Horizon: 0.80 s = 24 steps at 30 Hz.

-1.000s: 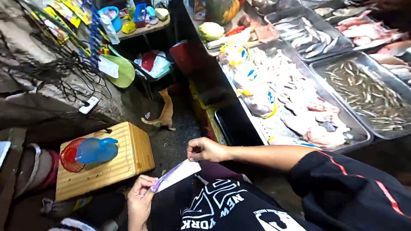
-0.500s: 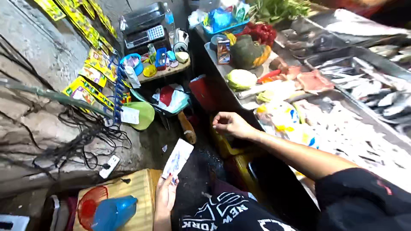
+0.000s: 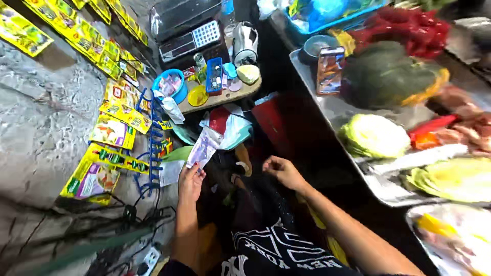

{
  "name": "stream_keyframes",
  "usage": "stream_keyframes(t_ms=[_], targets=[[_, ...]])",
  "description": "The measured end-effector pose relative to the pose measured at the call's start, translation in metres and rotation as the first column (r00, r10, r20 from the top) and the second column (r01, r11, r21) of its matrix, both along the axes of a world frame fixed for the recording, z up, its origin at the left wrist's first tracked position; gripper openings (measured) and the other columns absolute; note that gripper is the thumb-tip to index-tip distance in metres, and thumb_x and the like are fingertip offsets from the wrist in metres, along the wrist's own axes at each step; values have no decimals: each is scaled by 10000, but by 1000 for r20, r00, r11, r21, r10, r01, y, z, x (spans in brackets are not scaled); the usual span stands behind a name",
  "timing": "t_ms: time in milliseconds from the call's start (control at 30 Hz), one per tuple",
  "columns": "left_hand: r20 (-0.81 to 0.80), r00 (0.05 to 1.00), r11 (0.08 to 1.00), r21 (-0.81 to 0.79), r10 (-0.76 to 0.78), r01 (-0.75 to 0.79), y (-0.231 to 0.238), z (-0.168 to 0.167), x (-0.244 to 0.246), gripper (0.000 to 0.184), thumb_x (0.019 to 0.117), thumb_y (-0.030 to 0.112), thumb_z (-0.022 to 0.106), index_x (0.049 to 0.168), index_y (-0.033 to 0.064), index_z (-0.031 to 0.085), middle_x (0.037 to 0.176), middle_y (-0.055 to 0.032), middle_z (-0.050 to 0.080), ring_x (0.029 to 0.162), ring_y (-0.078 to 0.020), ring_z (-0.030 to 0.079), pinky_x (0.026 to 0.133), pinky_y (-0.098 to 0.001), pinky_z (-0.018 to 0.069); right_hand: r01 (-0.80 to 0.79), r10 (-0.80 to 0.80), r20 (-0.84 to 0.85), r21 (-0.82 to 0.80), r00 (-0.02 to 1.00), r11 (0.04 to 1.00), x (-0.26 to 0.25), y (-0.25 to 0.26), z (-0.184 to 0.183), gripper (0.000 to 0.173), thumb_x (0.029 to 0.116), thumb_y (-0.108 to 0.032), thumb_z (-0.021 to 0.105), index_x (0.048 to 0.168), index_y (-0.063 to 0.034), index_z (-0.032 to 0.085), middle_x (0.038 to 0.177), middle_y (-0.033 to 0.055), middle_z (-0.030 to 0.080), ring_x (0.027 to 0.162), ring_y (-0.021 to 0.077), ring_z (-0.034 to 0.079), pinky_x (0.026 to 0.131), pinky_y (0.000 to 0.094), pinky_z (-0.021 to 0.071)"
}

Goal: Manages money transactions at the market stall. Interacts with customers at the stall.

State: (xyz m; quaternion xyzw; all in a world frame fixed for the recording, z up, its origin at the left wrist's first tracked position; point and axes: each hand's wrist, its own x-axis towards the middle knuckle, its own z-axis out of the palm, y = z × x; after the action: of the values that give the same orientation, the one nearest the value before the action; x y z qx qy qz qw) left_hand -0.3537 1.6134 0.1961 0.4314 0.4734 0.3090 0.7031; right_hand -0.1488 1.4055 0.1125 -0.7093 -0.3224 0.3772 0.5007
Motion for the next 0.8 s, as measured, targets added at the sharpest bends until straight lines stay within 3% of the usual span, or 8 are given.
stream_keyframes(t_ms=[167,300,367,433,533,667,733,800], targets=[[-5,999,996,-81,43,-43,127,-17,67,150,1066,53,433,1213,51,466,852,-7,593,667,-73,597,658,-234,553,108,-97,136,-75,986,991,67,123,26,215,981,-60,618,1138,86,643,1062,205,682,953,243,672,885,430,549],[-23,999,992,-120,33,-35,193,-23,96,129,1048,30,474,1175,29,496,849,-15,605,671,-76,605,659,-240,563,-33,37,260,-21,965,999,109,244,43,162,962,-55,661,1066,67,678,1033,203,687,911,274,676,857,467,557],[-48,999,996,-85,-2,-2,210,-26,99,158,1032,0,489,1189,-6,498,874,-32,616,687,-82,618,658,-247,567,-107,101,334,-1,937,994,127,301,45,159,977,-84,650,1048,54,684,991,199,692,880,295,683,837,497,563],[-69,997,998,-44,-44,41,220,-31,97,163,1008,-26,506,1171,-25,505,880,-41,634,695,-85,637,658,-255,578,-135,129,402,-13,906,991,141,359,49,209,985,-104,630,1108,57,683,1014,223,701,932,346,692,880,556,549],[-89,991,993,-57,-104,99,228,-36,93,213,991,-26,509,1203,-40,499,923,-45,637,742,-94,648,691,-276,583,-175,189,479,-74,857,982,146,451,58,317,998,-125,611,1270,34,637,1208,277,646,1074,441,654,942,639,503],[-20,997,972,-228,-69,63,236,-39,89,286,1003,-19,491,1288,-3,479,943,-32,650,721,-76,630,637,-246,552,-308,335,574,-147,747,940,132,543,51,493,915,-20,645,1398,-110,597,1379,312,498,1168,494,584,918,647,515],[28,998,957,-284,-56,62,239,-36,91,248,1002,-18,482,1242,42,501,876,-4,661,630,-34,589,549,-190,500,-355,426,602,-241,675,903,135,568,41,415,907,-54,677,1317,-120,671,1407,333,466,1270,527,497,962,666,481],[147,988,947,-308,-47,91,244,-30,94,236,996,-20,453,1212,58,509,839,2,667,565,-16,547,496,-163,457,-385,439,585,-223,682,896,144,577,45,227,903,-85,697,1123,-51,740,1325,314,539,1279,506,486,1010,648,447]])
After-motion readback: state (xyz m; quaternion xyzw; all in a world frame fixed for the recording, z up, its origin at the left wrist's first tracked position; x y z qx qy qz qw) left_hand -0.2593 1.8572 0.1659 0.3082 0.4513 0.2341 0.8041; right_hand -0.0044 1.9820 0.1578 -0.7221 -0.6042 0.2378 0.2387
